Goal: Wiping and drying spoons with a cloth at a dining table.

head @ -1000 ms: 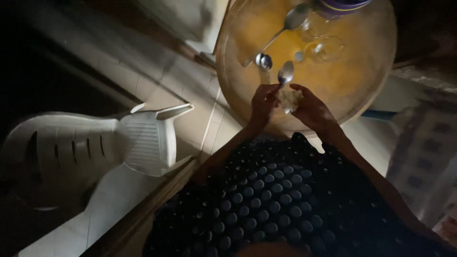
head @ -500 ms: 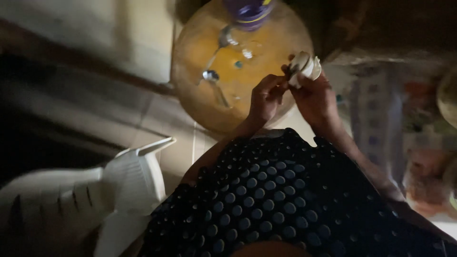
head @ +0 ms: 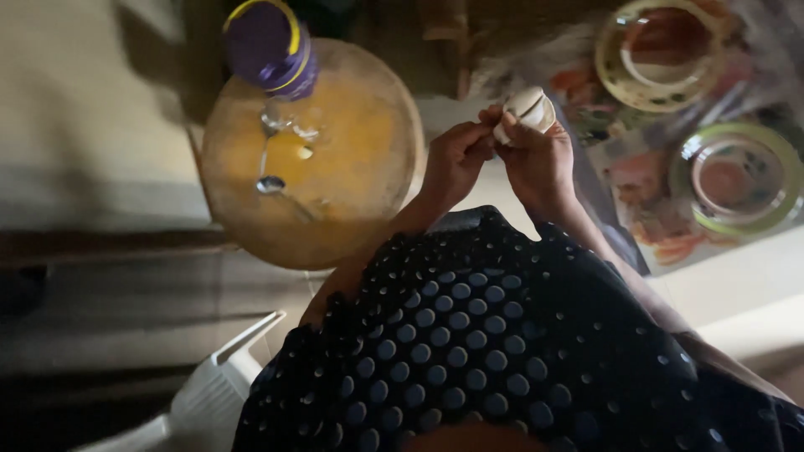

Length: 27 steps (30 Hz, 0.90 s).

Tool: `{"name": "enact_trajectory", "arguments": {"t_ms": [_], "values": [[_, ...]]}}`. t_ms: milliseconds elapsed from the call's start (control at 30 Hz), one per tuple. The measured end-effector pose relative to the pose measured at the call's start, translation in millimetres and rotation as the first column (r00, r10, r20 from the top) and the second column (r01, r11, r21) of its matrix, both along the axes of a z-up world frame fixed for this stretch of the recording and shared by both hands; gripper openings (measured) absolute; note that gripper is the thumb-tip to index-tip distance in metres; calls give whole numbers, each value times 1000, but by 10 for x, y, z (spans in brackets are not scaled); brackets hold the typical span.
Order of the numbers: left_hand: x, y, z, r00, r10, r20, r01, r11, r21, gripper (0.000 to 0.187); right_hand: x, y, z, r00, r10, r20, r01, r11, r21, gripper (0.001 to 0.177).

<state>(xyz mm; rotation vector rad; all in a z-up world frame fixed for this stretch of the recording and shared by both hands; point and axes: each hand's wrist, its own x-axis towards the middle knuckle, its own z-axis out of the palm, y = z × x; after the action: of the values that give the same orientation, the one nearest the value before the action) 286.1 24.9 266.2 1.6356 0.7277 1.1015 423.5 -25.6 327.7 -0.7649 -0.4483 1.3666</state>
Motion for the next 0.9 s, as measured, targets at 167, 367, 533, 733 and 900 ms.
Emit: {"name": "enact_trajectory", "arguments": {"t_ms": [167,367,533,733,900], "values": [[322,-35,35,993,-58,-103,64,996,56,14,330,-181,29,997,-43,-65,46,998,33,18],[522,-72,36,991,-118,-62,126,980,152,19,628,-249,-24,974,-199,-113,205,977,52,22],[567,-128,243,973,-220,-70,223,974,43,13,739,-350,15,974,-225,-30,225,942,249,18],[519,-101,313,955,-286,-78,294,948,121,14,612,-418,150,944,-321,-78,330,922,202,21],[344,-91,271,942,-325,-86,331,940,76,15,620,-447,60,917,-399,8,390,901,190,16]]}}
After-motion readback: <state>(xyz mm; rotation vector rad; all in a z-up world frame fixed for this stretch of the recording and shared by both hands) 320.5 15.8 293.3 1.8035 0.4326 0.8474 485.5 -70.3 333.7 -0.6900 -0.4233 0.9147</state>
